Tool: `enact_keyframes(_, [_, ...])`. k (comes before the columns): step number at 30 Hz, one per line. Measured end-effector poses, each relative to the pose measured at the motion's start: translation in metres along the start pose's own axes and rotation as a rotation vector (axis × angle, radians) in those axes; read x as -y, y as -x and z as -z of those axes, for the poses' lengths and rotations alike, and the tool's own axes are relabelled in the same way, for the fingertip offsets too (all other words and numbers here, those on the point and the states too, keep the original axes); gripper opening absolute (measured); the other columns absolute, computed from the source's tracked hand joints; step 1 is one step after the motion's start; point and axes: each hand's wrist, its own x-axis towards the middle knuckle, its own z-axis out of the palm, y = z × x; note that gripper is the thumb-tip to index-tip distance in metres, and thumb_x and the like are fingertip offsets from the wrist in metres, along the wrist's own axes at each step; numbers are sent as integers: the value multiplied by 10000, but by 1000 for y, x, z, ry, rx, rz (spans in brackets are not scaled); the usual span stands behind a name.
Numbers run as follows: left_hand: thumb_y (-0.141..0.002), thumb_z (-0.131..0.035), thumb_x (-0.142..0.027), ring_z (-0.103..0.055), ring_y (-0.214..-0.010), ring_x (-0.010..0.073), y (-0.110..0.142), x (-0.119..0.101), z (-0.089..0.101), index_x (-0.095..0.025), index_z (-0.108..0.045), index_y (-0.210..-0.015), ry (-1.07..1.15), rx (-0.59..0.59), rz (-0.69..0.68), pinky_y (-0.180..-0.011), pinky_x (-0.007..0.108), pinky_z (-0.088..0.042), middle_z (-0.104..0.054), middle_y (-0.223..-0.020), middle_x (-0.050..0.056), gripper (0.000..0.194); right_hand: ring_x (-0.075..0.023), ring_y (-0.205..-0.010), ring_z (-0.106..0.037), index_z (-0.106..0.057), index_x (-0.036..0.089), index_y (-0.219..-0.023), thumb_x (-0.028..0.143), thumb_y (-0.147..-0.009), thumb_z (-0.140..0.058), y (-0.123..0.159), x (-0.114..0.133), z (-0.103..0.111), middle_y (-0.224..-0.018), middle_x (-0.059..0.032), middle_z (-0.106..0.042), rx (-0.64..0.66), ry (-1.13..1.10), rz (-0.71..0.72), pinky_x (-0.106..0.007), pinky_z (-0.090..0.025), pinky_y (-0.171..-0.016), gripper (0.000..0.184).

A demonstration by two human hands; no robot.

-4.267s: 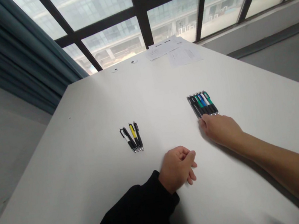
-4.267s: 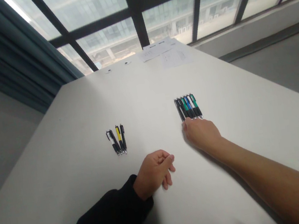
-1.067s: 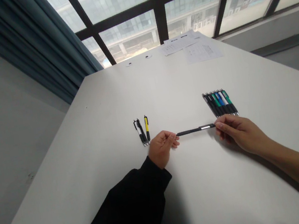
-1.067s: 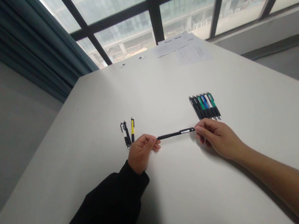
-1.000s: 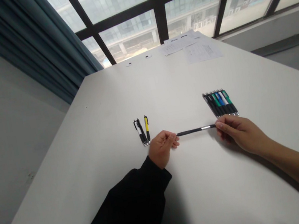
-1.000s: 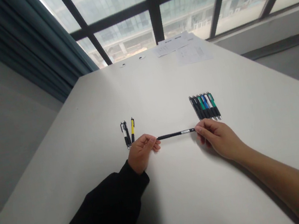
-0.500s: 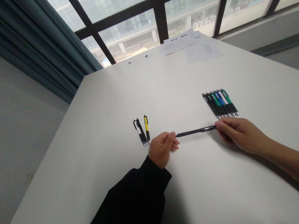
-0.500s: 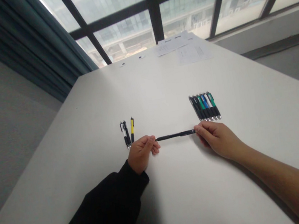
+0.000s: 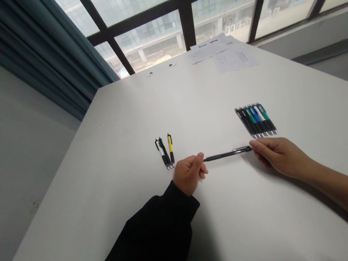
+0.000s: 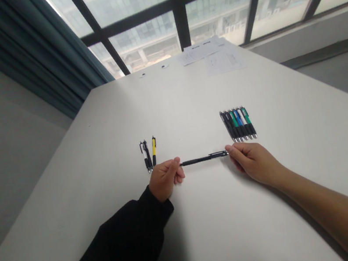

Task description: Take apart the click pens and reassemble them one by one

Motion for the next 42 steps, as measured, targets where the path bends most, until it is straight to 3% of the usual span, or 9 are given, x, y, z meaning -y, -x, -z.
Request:
enact_keyframes(16, [-932, -521, -615, -460, -434, 84, 1, -4, 1, -151, -685, -599, -68, 39, -22, -485, 228, -372, -566, -480, 2, 594, -152, -486, -515, -511, 227, -630, 624, -1000, -401, 0, -1, -2, -508, 17, -551, 4, -108, -13, -304, -410, -529, 554])
enact_keyframes(19, [-921, -581, -550, -523, -494, 93, 2, -4, 1, -133, -745, -753, -55, 161, -36, -511, 220, -408, -644, -573, 27, 479, -150, -481, -516, -501, 230, -656, 620, -1004, -400, -1, -3, -3, -526, 18, -549, -6, -159, -20, -304, -417, -527, 532])
enact_keyframes(22, [-832, -715, -526, -609, -541, 123, 8, -6, -5, -113, -733, -888, 135, 326, 70, -545, 240, -483, -683, -632, 49, 417, -148, -482, -522, -515, 230, -691, 607, -1009, -408, 0, -3, -3, -552, 18, -556, -26, -173, -8, -302, -421, -523, 505])
enact_keyframes(27, [-653, -908, -372, -719, -654, 168, 22, -13, -26, -161, -644, -1221, 409, 590, 308, -570, 263, -547, -737, -1009, 133, 660, -145, -494, -521, -523, 228, -691, 576, -1011, -437, 8, 4, -5, -585, 5, -566, -24, -195, 77, -300, -422, -521, 481])
enact_keyframes(30, [-652, -909, -286, -706, -678, 152, 26, -18, -34, -144, -688, -1113, 364, 735, 292, -595, 254, -536, -748, -991, 135, 530, -148, -512, -540, -553, 221, -723, 575, -1017, -420, 15, 10, -6, -615, -5, -573, 63, -306, 132, -297, -435, -523, 480])
enact_keyframes(32, [-650, -906, -269, -708, -745, 166, 24, -20, -37, -135, -690, -930, 393, 714, 219, -695, 296, -565, -753, -941, 117, 378, -156, -556, -564, -581, 212, -759, 594, -1027, -357, 18, 13, -7, -672, -25, -599, 183, -374, 192, -298, -450, -543, 517])
enact_keyframes(36, [-659, -899, -282, -703, -763, 170, 19, -18, -40, -164, -532, -734, 533, 451, 58, -729, 317, -560, -728, -857, 74, 392, -146, -590, -526, -606, 201, -765, 564, -1021, -414, 19, 20, -9, -664, -9, -593, 411, -217, 277, -280, -408, -571, 483])
enact_keyframes(39, [-711, -857, -303, -666, -672, 141, 19, -14, -40, -177, -494, -752, 506, 352, -6, -648, 284, -526, -709, -821, 58, 386, -136, -587, -512, -620, 198, -748, 494, -1023, -449, 19, 25, -12, -642, 2, -594, 455, -124, 286, -266, -391, -580, 439])
enact_keyframes(42, [-782, -777, -342, -595, -613, 124, 21, -14, -38, -181, -523, -741, 262, 295, -108, -589, 262, -457, -676, -747, 43, 303, -128, -567, -510, -583, 200, -696, 470, -1041, -406, 19, 27, -15, -617, 4, -587, 482, -145, 249, -258, -398, -579, 472])
